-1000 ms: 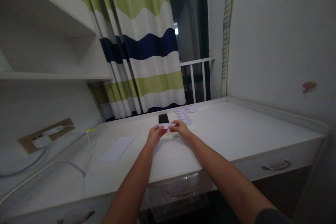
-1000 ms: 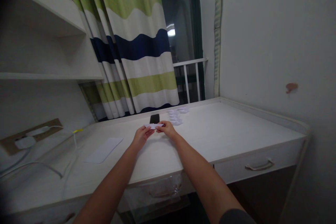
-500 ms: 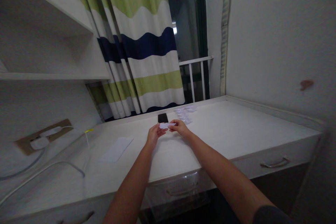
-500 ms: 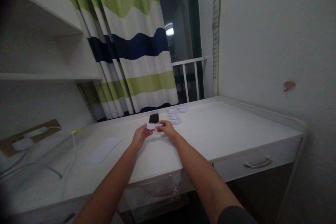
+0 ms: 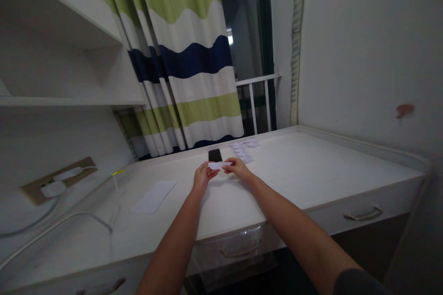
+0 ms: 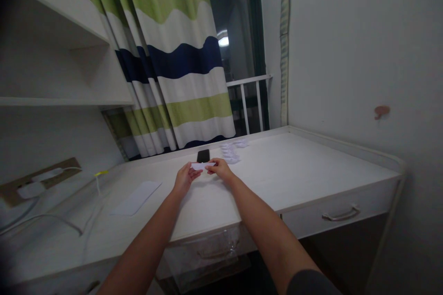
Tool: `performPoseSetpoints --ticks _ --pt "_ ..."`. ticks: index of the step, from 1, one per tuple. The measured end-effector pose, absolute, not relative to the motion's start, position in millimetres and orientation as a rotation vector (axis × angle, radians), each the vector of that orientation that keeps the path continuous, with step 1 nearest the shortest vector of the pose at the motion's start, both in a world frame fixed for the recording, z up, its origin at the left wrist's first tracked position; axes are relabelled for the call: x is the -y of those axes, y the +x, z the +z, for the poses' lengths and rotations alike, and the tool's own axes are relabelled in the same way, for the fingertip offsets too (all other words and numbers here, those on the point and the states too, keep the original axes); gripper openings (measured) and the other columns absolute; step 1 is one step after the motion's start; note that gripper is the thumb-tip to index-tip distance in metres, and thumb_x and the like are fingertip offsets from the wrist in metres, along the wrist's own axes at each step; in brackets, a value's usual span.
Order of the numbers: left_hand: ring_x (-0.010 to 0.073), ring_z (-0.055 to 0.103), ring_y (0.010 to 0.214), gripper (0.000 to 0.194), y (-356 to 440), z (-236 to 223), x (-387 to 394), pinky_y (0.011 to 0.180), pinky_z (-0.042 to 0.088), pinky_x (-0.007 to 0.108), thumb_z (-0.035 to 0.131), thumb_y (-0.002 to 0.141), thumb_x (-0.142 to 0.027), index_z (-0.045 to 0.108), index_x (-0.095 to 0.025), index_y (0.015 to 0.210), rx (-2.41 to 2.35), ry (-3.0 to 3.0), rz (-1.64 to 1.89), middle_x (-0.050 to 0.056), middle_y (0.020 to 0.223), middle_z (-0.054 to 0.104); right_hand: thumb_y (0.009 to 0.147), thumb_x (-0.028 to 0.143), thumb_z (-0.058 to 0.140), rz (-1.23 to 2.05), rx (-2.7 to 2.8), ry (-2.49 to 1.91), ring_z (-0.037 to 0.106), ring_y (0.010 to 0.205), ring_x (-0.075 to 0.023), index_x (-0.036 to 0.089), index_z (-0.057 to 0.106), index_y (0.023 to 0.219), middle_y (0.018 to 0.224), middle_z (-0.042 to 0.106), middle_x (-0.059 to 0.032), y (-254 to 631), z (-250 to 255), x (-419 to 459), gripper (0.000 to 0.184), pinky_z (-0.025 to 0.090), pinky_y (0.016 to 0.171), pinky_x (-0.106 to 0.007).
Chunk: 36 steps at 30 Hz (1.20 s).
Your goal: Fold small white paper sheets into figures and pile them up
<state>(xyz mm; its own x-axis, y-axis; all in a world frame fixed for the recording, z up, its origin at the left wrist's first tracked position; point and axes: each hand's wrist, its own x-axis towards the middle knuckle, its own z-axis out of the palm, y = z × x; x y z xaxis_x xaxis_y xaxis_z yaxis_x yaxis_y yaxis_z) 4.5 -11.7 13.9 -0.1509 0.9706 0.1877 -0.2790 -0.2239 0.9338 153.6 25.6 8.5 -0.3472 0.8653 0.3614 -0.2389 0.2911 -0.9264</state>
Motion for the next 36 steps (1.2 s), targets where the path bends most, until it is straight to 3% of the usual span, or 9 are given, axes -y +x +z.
performPoseSetpoints --ticks 7,19,28,36 --pt "0.0144 0.063 0.063 0.019 7.2 10.4 11.2 0.066 0.05 0.026 0.068 0.061 -0.018 0.059 -0.009 0.074 -1.058 1.166 1.512 0.007 0.069 0.066 0.051 0.028 0.071 1.301 1.498 -0.6 0.052 0.045 -0.008 0.012 0.059 0.067 0.048 0.056 0.0026 153.4 9.9 -22.3 0.026 0.045 0.05 -0.022" --pt "0.0145 0.061 0.055 0.03 4.9 12.2 11.7 0.055 0.049 0.025 0.073 0.051 -0.028 0.062 -0.009 0.071 -1.131 1.303 1.509 0.005 0.062 0.066 0.053 0.024 0.068 1.382 1.529 -0.639 0.052 0.045 -0.0076 0.011 0.058 0.063 0.051 0.057 0.0015 152.6 11.4 -17.7 0.019 0.045 0.052 -0.022" --pt "0.0154 0.062 0.054 0.029 7.8 8.9 11.3 0.054 0.049 0.025 0.069 0.058 -0.034 0.06 -0.01 0.073 -1.176 1.28 1.455 0.007 0.061 0.065 0.053 0.027 0.068 1.317 1.569 -0.663 0.051 0.046 -0.0075 0.011 0.058 0.064 0.049 0.054 0.0033 152.0 12.5 -16.6 0.022 0.043 0.051 -0.022" --pt "0.0145 0.062 0.056 0.019 7.8 10.3 11.2 0.056 0.049 0.025 0.068 0.061 -0.026 0.059 -0.01 0.069 -1.173 1.222 1.519 0.006 0.058 0.064 0.05 0.027 0.07 1.332 1.567 -0.642 0.053 0.047 -0.0079 0.012 0.059 0.066 0.053 0.058 0.0017 151.7 12.2 -16.1 0.025 0.044 0.052 -0.022"
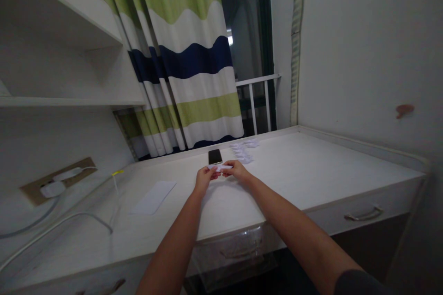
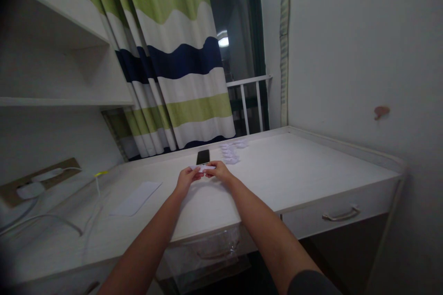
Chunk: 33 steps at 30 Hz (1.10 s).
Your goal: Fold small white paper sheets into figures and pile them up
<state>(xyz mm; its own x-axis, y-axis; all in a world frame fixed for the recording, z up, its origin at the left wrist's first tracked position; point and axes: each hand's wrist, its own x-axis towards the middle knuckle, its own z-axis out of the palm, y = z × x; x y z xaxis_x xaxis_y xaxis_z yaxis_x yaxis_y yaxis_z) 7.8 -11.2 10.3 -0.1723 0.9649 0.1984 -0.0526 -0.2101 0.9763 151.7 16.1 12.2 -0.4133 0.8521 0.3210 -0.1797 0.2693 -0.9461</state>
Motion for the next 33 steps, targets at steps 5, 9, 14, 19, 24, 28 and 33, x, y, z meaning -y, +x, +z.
performPoseSetpoints --ticks 5,9,14,19,24,28,33 --pt "0.0161 0.062 0.062 0.027 5.8 9.0 10.4 0.058 0.047 0.026 0.07 0.056 -0.029 0.062 -0.01 0.073 -1.152 1.211 1.459 0.008 0.067 0.066 0.05 0.025 0.07 1.26 1.578 -0.676 0.052 0.045 -0.0087 0.011 0.059 0.064 0.048 0.055 0.0022 152.5 11.1 -18.9 0.023 0.043 0.049 -0.022" --pt "0.0166 0.062 0.067 0.033 4.5 9.0 11.3 0.059 0.045 0.025 0.071 0.053 -0.033 0.064 -0.011 0.075 -1.139 1.233 1.455 0.009 0.075 0.066 0.05 0.026 0.07 1.261 1.54 -0.676 0.052 0.045 -0.0087 0.011 0.059 0.064 0.049 0.056 0.0015 152.6 11.4 -19.6 0.023 0.044 0.05 -0.023" --pt "0.0149 0.06 0.064 0.032 5.5 10.0 13.8 0.058 0.044 0.024 0.072 0.051 -0.032 0.064 -0.012 0.074 -1.132 1.226 1.462 0.008 0.072 0.065 0.049 0.028 0.072 1.308 1.485 -0.665 0.052 0.045 -0.0084 0.011 0.059 0.064 0.049 0.057 0.0012 151.7 10.5 -20.4 0.026 0.046 0.051 -0.023" --pt "0.0143 0.06 0.061 0.031 6.4 9.9 14.6 0.056 0.043 0.024 0.071 0.051 -0.032 0.064 -0.012 0.074 -1.12 1.229 1.447 0.006 0.067 0.065 0.047 0.031 0.074 1.337 1.479 -0.667 0.056 0.048 -0.0105 0.012 0.059 0.065 0.052 0.059 -0.0003 151.1 8.0 -22.9 0.03 0.048 0.053 -0.024" --pt "0.0143 0.06 0.058 0.028 5.6 9.2 12.1 0.054 0.043 0.023 0.072 0.051 -0.03 0.065 -0.011 0.071 -1.124 1.249 1.504 0.006 0.063 0.065 0.046 0.032 0.074 1.317 1.516 -0.668 0.056 0.047 -0.0107 0.012 0.059 0.065 0.05 0.059 -0.0006 151.6 8.2 -23.4 0.032 0.049 0.053 -0.025" --pt "0.0143 0.06 0.057 0.028 5.4 9.6 10.7 0.054 0.044 0.023 0.072 0.052 -0.03 0.065 -0.011 0.071 -1.107 1.265 1.534 0.006 0.061 0.065 0.047 0.035 0.074 1.285 1.532 -0.643 0.056 0.048 -0.0113 0.013 0.059 0.066 0.05 0.059 -0.0002 152.4 9.6 -21.8 0.033 0.049 0.053 -0.026" --pt "0.0155 0.061 0.063 0.03 5.9 9.7 12.6 0.056 0.045 0.023 0.072 0.054 -0.03 0.063 -0.011 0.075 -1.085 1.22 1.508 0.008 0.068 0.066 0.05 0.036 0.071 1.239 1.542 -0.638 0.056 0.048 -0.0105 0.013 0.057 0.068 0.052 0.059 0.0006 152.0 7.7 -22.7 0.032 0.048 0.053 -0.025"
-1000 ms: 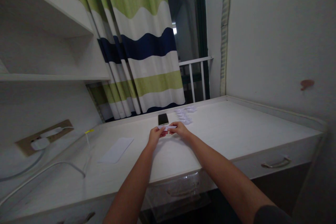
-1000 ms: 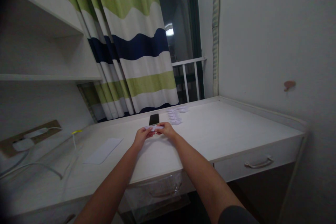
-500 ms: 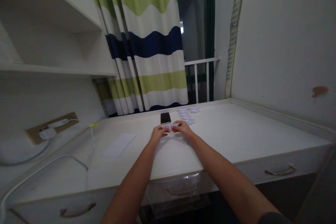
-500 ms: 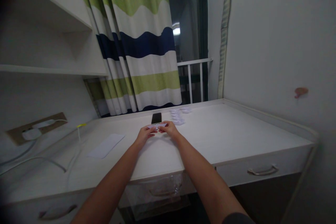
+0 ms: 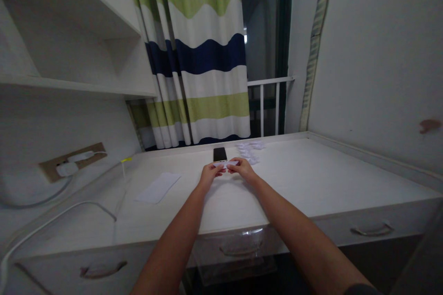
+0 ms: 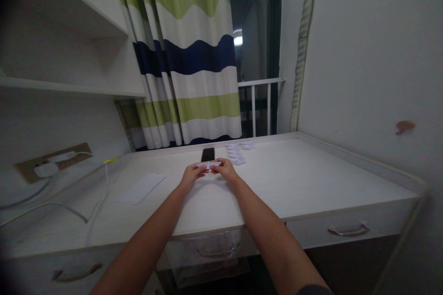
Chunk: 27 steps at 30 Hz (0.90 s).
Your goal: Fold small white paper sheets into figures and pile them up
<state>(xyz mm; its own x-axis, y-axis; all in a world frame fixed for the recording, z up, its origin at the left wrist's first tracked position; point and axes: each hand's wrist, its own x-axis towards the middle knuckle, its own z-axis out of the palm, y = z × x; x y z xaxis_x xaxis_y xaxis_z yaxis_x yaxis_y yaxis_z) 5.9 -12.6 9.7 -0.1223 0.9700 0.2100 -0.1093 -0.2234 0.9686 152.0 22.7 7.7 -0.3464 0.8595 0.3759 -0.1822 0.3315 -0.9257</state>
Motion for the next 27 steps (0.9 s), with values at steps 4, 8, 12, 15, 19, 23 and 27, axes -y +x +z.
performPoseSetpoints --ticks 4,8,12,15,19,23,27 --pt "0.0154 0.062 0.068 0.029 5.7 8.8 13.4 0.058 0.046 0.024 0.069 0.058 -0.031 0.06 -0.014 0.078 -1.034 1.143 1.48 0.007 0.073 0.066 0.05 0.034 0.07 1.193 1.537 -0.628 0.056 0.049 -0.0102 0.015 0.056 0.071 0.056 0.059 0.0014 149.6 4.5 -25.7 0.032 0.047 0.05 -0.024" --pt "0.0142 0.061 0.068 0.025 4.8 7.4 12.3 0.062 0.046 0.025 0.069 0.058 -0.03 0.058 -0.014 0.074 -1.033 1.122 1.492 0.007 0.072 0.065 0.057 0.038 0.066 1.254 1.551 -0.616 0.059 0.055 -0.0121 0.016 0.057 0.074 0.063 0.06 0.0 147.7 5.1 -25.4 0.03 0.046 0.049 -0.022" --pt "0.0128 0.06 0.066 0.025 5.3 7.1 12.8 0.065 0.046 0.026 0.07 0.056 -0.028 0.059 -0.013 0.073 -1.001 1.147 1.487 0.005 0.073 0.065 0.06 0.044 0.062 1.351 1.528 -0.647 0.058 0.052 -0.0113 0.015 0.056 0.068 0.062 0.059 -0.0007 148.2 6.7 -24.4 0.03 0.045 0.046 -0.021" --pt "0.0124 0.059 0.066 0.025 5.9 7.1 13.3 0.068 0.046 0.027 0.07 0.054 -0.025 0.059 -0.013 0.074 -0.941 1.149 1.498 0.004 0.071 0.064 0.057 0.041 0.065 1.358 1.542 -0.645 0.058 0.053 -0.0107 0.015 0.056 0.065 0.062 0.059 -0.0001 149.4 5.3 -24.6 0.029 0.045 0.048 -0.021" --pt "0.0114 0.059 0.066 0.026 5.6 6.3 12.6 0.071 0.046 0.027 0.071 0.052 -0.022 0.058 -0.013 0.074 -0.884 1.142 1.517 0.003 0.071 0.063 0.055 0.038 0.068 1.354 1.547 -0.618 0.056 0.056 -0.0098 0.015 0.056 0.066 0.062 0.06 0.0003 149.3 2.2 -25.0 0.028 0.045 0.054 -0.023" --pt "0.0124 0.06 0.066 0.027 5.1 6.5 13.3 0.068 0.046 0.027 0.07 0.054 -0.02 0.057 -0.014 0.076 -0.914 1.139 1.486 0.003 0.071 0.063 0.052 0.036 0.069 1.343 1.545 -0.594 0.052 0.052 -0.0081 0.014 0.055 0.064 0.058 0.058 0.0013 148.1 1.7 -24.8 0.029 0.042 0.053 -0.023" --pt "0.0138 0.06 0.067 0.03 5.8 8.4 15.5 0.066 0.047 0.028 0.069 0.057 -0.02 0.058 -0.015 0.085 -0.983 1.138 1.453 0.004 0.072 0.063 0.052 0.034 0.069 1.334 1.579 -0.597 0.047 0.047 -0.0068 0.014 0.055 0.063 0.054 0.055 0.0025 148.8 4.0 -23.8 0.027 0.036 0.047 -0.021"
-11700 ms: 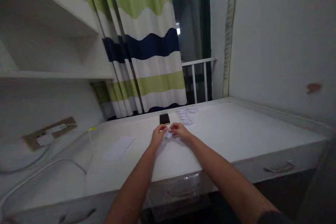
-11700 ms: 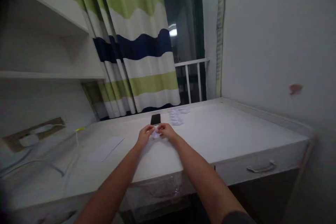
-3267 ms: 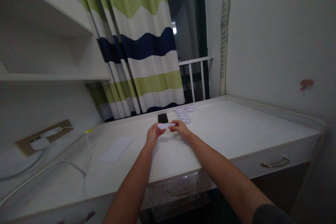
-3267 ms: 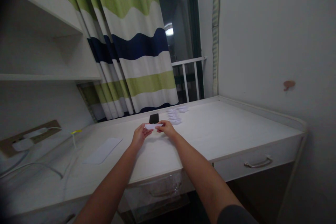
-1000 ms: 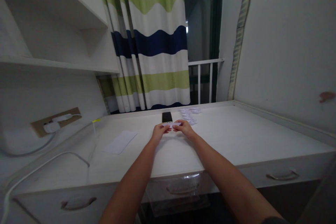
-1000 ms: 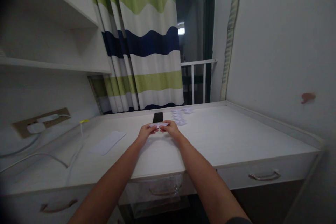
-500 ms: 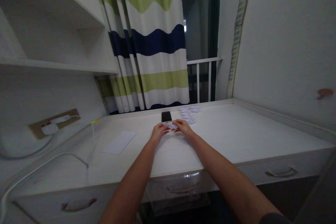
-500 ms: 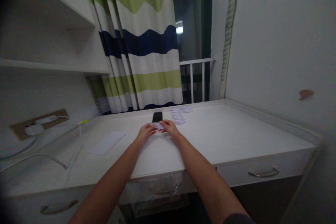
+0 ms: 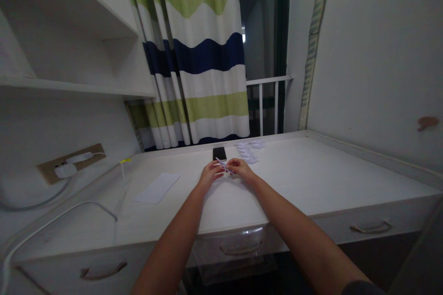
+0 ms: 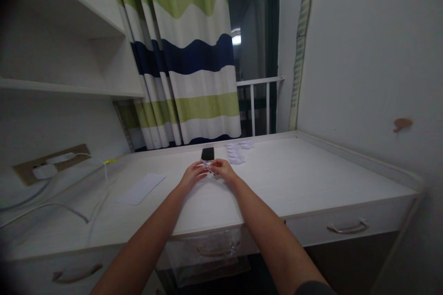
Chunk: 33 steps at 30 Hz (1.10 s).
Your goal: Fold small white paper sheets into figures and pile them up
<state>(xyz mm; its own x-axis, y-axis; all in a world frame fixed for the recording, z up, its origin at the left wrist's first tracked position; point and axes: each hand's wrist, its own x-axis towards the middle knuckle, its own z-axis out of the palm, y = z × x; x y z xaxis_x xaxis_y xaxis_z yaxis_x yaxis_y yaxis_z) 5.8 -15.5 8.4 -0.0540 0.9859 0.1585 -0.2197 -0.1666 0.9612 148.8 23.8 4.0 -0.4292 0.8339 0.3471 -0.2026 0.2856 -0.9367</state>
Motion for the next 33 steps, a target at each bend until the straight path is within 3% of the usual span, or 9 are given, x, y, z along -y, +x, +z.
performPoseSetpoints --ticks 6,13,20,25,33 --pt "0.0133 0.059 0.066 0.032 6.9 9.8 16.1 0.066 0.046 0.029 0.067 0.059 -0.022 0.06 -0.016 0.089 -0.995 1.142 1.427 0.004 0.075 0.063 0.051 0.031 0.07 1.321 1.545 -0.624 0.045 0.048 -0.0059 0.014 0.054 0.06 0.053 0.053 0.004 149.6 6.6 -22.1 0.025 0.033 0.047 -0.019" --pt "0.0146 0.059 0.07 0.036 5.9 5.6 12.4 0.067 0.046 0.029 0.067 0.059 -0.022 0.06 -0.016 0.094 -0.933 1.17 1.422 0.007 0.082 0.064 0.053 0.037 0.069 1.433 1.498 -0.616 0.051 0.057 -0.0092 0.015 0.056 0.062 0.062 0.057 0.0012 149.7 4.0 -21.8 0.027 0.041 0.056 -0.024" --pt "0.0155 0.059 0.069 0.041 5.5 3.5 10.6 0.065 0.047 0.03 0.066 0.061 -0.022 0.058 -0.016 0.1 -0.939 1.235 1.387 0.007 0.08 0.063 0.052 0.033 0.071 1.428 1.561 -0.624 0.051 0.059 -0.0097 0.015 0.057 0.064 0.062 0.056 0.0011 150.3 2.3 -24.3 0.025 0.038 0.055 -0.023" --pt "0.0165 0.06 0.072 0.038 7.1 5.2 12.7 0.067 0.047 0.032 0.064 0.063 -0.023 0.057 -0.015 0.1 -0.884 1.233 1.357 0.007 0.082 0.063 0.053 0.032 0.071 1.434 1.562 -0.634 0.048 0.053 -0.0078 0.015 0.057 0.064 0.06 0.055 0.0018 150.1 4.5 -20.9 0.025 0.033 0.05 -0.021" --pt "0.0168 0.059 0.071 0.033 11.6 12.2 19.9 0.069 0.046 0.033 0.063 0.063 -0.024 0.058 -0.014 0.094 -0.791 1.187 1.326 0.007 0.081 0.063 0.053 0.032 0.071 1.561 1.471 -0.53 0.051 0.061 -0.0101 0.016 0.056 0.067 0.067 0.057 0.0012 148.9 4.9 -18.0 0.026 0.039 0.058 -0.025"
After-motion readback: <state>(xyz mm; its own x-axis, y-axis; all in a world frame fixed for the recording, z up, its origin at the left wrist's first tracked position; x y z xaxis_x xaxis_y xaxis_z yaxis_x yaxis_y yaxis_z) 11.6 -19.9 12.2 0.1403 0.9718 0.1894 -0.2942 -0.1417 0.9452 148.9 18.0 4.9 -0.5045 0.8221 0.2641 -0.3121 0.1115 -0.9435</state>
